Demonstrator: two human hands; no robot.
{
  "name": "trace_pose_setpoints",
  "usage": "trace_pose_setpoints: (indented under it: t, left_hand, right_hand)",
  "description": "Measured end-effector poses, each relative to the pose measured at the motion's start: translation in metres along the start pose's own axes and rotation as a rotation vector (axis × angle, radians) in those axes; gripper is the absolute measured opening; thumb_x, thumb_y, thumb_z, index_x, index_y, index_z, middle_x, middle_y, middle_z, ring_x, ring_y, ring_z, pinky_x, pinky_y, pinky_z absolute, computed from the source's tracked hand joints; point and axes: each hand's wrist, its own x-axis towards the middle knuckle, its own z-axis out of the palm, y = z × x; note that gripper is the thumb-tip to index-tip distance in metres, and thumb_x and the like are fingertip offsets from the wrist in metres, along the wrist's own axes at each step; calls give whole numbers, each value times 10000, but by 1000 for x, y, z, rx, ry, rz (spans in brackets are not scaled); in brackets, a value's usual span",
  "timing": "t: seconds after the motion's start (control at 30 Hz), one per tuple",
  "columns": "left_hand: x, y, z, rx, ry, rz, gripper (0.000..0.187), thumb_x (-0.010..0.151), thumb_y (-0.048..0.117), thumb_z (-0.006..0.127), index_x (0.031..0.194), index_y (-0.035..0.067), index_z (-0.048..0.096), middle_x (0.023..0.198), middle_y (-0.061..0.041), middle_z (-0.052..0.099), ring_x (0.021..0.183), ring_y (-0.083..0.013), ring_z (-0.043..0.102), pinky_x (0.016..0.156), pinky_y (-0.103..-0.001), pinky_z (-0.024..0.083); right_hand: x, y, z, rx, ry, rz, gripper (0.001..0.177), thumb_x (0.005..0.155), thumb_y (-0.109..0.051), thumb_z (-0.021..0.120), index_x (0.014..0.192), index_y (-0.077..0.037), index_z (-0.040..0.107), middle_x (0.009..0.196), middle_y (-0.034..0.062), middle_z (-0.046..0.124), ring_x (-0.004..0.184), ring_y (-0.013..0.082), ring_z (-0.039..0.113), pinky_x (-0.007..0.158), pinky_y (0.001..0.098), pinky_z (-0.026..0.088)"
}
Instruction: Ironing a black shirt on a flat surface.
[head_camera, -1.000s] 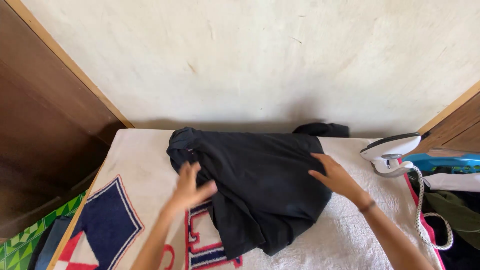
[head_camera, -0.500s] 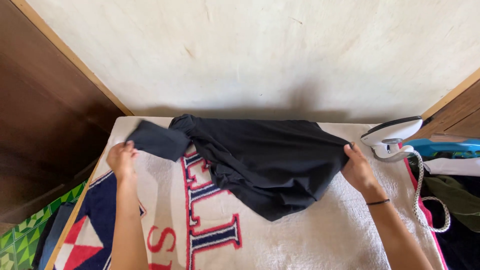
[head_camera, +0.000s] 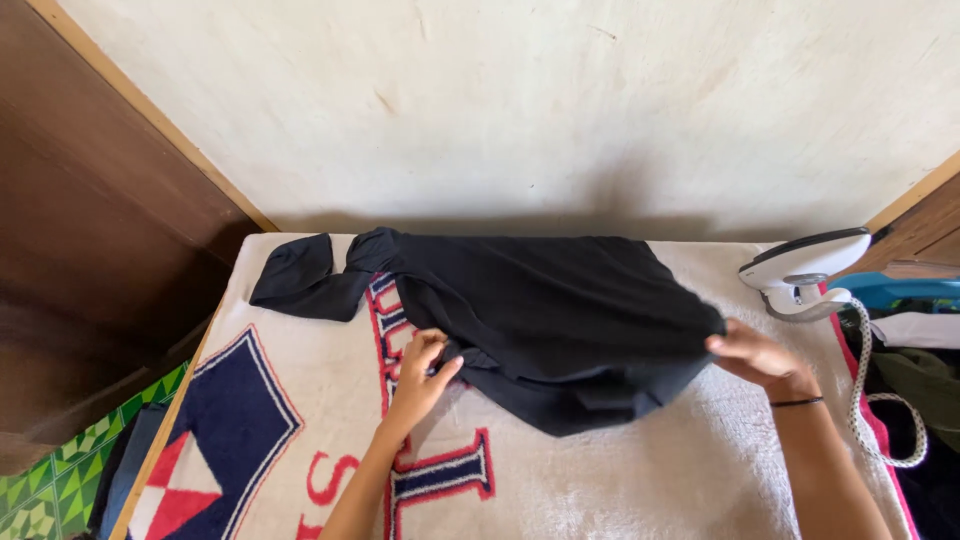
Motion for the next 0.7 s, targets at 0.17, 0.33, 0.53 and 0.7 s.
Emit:
trace_pose_setpoints:
  t: [0.17, 0.33, 0.53, 0.7]
  left_hand:
    - [11, -17, -9, -1530, -272, -188, 308, 854, 160, 645, 1100, -14, 712, 1055, -111, 711, 994, -205, 673, 908, -340, 505]
    - [3, -73, 13, -1575, -31, -550, 164, 996, 150, 695, 1124, 70, 631, 921, -73, 640, 733, -160, 560, 597, -331, 389]
    - [-9, 15, -61, -1038, -247, -503, 335, 877, 281, 714, 1179, 179, 609, 1145, -14, 605, 1049, -131, 583, 899, -340, 451]
    - [-22, 31, -77, -703, -474, -97, 633, 658, 232, 910, 1194, 168, 581, 1248, -34, 549, 1230, -183, 497, 1031, -362, 369]
  right_hand:
    - [-11, 8, 0, 1119, -82, -675, 750, 837, -409, 806, 1427, -18, 559, 1337, 183, 662, 1165, 316, 672, 899, 435, 541]
    - [-39, -53, 21, 856, 229, -504, 583, 913, -194, 713, 1453, -50, 547, 1284, 124, 672, 1089, 253, 684, 870, 419, 574]
    - [-54, -60, 33, 827, 542, -262, 375, 1005, -88, 627, 1363, -161, 543, 1095, 55, 646, 940, 178, 632, 781, 392, 522]
    - [-87, -56, 47, 799, 314, -458, 520, 871, 2, 668, 1366, -119, 565, 1102, 89, 669, 1011, 183, 672, 955, 377, 561]
